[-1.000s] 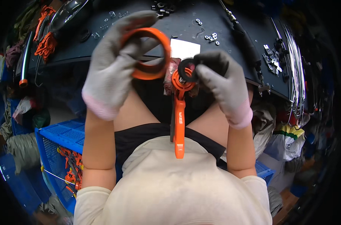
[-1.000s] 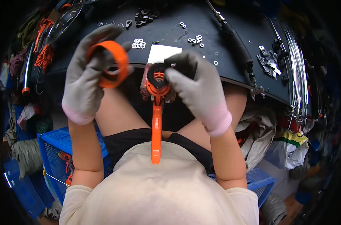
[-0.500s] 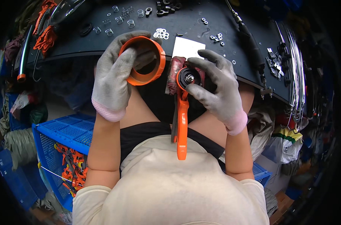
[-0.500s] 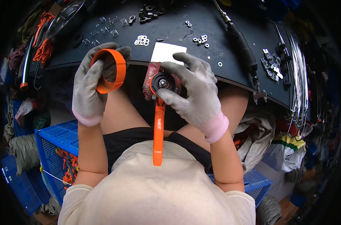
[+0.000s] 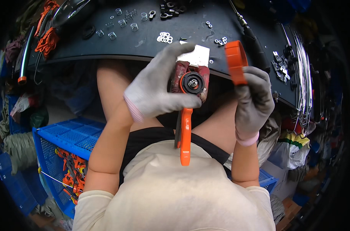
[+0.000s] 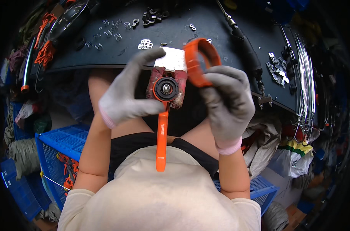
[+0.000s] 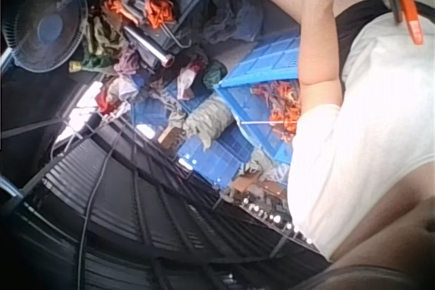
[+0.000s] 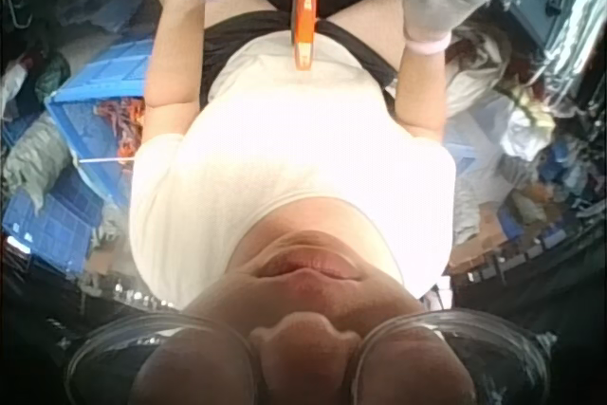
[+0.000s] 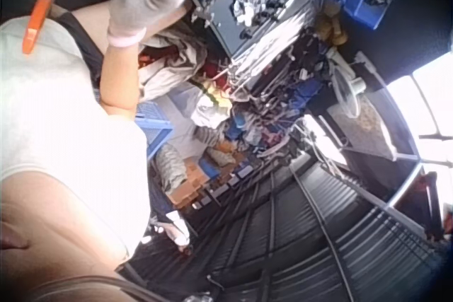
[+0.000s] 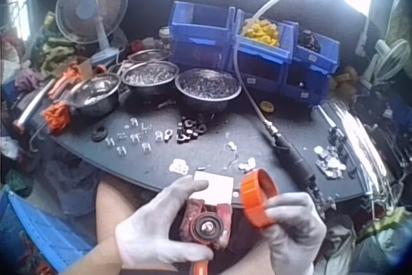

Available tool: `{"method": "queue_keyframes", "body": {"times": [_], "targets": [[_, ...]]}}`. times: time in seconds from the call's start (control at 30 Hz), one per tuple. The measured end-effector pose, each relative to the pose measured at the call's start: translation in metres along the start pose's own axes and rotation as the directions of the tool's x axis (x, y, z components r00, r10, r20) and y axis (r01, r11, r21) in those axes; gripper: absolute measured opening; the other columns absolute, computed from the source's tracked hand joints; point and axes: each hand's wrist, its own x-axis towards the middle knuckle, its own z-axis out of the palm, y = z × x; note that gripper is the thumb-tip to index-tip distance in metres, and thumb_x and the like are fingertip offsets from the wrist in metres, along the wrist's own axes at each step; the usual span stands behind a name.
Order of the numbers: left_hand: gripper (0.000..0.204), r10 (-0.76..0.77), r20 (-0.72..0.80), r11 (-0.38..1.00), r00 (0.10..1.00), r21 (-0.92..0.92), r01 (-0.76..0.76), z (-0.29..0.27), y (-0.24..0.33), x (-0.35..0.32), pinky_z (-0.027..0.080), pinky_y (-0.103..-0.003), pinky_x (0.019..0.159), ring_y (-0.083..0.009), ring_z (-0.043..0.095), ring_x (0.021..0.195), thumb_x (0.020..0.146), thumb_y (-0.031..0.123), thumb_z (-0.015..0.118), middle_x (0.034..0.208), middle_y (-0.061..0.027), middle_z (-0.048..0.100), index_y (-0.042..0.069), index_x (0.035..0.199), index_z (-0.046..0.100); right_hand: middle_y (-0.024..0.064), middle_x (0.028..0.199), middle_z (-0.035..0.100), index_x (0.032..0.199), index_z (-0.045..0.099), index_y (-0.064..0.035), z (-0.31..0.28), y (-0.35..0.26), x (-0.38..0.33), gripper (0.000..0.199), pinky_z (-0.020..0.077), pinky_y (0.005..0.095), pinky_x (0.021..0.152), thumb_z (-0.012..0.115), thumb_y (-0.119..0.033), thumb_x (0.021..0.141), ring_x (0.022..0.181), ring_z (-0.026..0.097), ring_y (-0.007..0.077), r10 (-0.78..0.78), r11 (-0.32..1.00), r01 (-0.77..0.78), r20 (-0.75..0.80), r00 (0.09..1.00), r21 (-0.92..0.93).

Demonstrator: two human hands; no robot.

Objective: The person assembles an orange mechanical tool handle by inserting black plastic components, washers, and springs into it, then securing them with screws using an electric screwdriver.

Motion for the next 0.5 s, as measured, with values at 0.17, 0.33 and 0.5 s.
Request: {"method": "queue_keyframes", "body": {"times": [0.17, 0.33, 0.5], "targets": [[0.062, 0.031, -0.002, 0.955, 1.0, 0.295, -0.029, 0.015, -0.011, -0.005, 0.032, -0.043, 0.112, -0.0368, 0.035, 0.139, 0.063, 0.027, 0.079, 0.136, -0.0185, 0.051, 0.006, 0.118, 0.062, 0.0081, 0.107, 0.06, 0.102, 0.067, 0.0009, 0.001, 0.005, -0.014, 0.016, 0.0454, 0.0236, 0.083, 0.069, -0.003, 0.088, 0.094, 0.058, 0.0119, 0.184, 0.979, -0.181, -0.028, 0.982, 0.089], [0.059, 0.087, -0.006, 0.919, 0.996, 0.386, -0.078, 0.012, -0.017, -0.008, 0.032, -0.044, 0.112, -0.0371, 0.034, 0.139, 0.062, 0.028, 0.08, 0.136, -0.0176, 0.051, 0.006, 0.114, 0.064, 0.0092, 0.103, 0.061, 0.097, 0.07, -0.0015, 0.01, 0.0, -0.008, 0.013, 0.0491, 0.0257, 0.076, 0.072, -0.006, 0.085, 0.089, 0.06, 0.0142, 0.061, 0.998, -0.061, 0.083, 0.995, -0.001], [0.103, -0.029, -0.075, 0.994, 0.997, 0.108, 0.037, 0.011, -0.024, -0.014, 0.028, -0.048, 0.114, -0.0421, 0.032, 0.138, 0.051, 0.04, 0.087, 0.141, -0.0211, 0.043, 0.009, 0.138, 0.042, 0.0104, 0.096, 0.063, 0.093, 0.071, -0.0049, 0.012, -0.002, -0.003, 0.02, 0.0514, 0.0299, 0.072, 0.077, -0.007, 0.073, 0.085, 0.063, 0.0222, -0.095, 0.982, 0.145, 0.339, 0.936, -0.125]]}}
